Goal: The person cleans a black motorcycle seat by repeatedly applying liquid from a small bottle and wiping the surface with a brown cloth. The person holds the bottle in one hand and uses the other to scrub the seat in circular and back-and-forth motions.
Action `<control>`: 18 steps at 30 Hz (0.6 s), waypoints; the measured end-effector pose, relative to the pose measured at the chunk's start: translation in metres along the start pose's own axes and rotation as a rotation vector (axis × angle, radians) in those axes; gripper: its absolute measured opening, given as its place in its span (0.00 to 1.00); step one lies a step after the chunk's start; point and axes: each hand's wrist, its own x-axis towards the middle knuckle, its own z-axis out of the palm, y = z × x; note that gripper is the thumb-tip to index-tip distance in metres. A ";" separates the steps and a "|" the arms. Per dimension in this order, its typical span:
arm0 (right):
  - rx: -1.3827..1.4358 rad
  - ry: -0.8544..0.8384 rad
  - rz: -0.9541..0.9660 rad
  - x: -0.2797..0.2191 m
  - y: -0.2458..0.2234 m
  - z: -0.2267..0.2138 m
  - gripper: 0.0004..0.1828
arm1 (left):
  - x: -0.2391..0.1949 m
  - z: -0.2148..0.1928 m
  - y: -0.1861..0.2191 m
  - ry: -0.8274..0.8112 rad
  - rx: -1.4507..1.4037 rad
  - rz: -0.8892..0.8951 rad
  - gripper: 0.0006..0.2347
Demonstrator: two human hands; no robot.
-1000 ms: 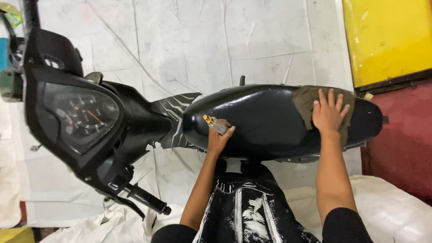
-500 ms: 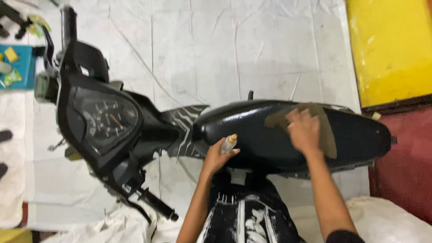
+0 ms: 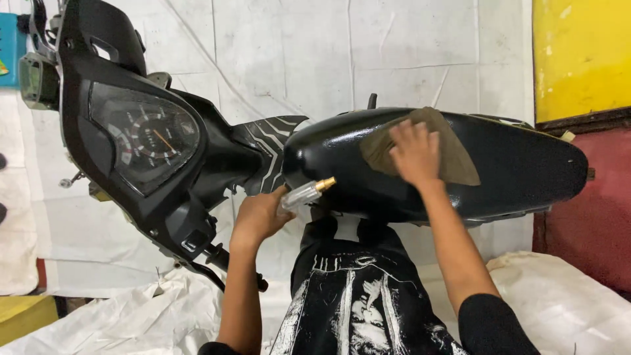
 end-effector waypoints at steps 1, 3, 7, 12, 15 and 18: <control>0.115 0.035 0.128 0.003 0.013 0.010 0.27 | -0.004 -0.008 0.000 0.002 -0.120 0.002 0.26; 0.236 0.055 0.256 0.009 0.001 0.016 0.29 | -0.014 -0.022 0.004 -0.008 -0.242 -0.003 0.26; 0.182 -0.022 0.064 0.018 -0.107 0.017 0.28 | -0.025 -0.044 0.014 0.165 -0.448 0.079 0.21; 0.168 0.081 -0.124 0.019 -0.157 0.034 0.30 | -0.030 -0.041 0.002 0.251 -0.451 0.110 0.19; 0.080 0.122 -0.112 0.042 -0.101 0.040 0.28 | -0.036 -0.040 -0.002 0.359 -0.359 0.145 0.16; 0.114 0.192 0.227 0.067 -0.060 0.058 0.26 | -0.045 -0.046 -0.007 0.447 -0.394 0.117 0.16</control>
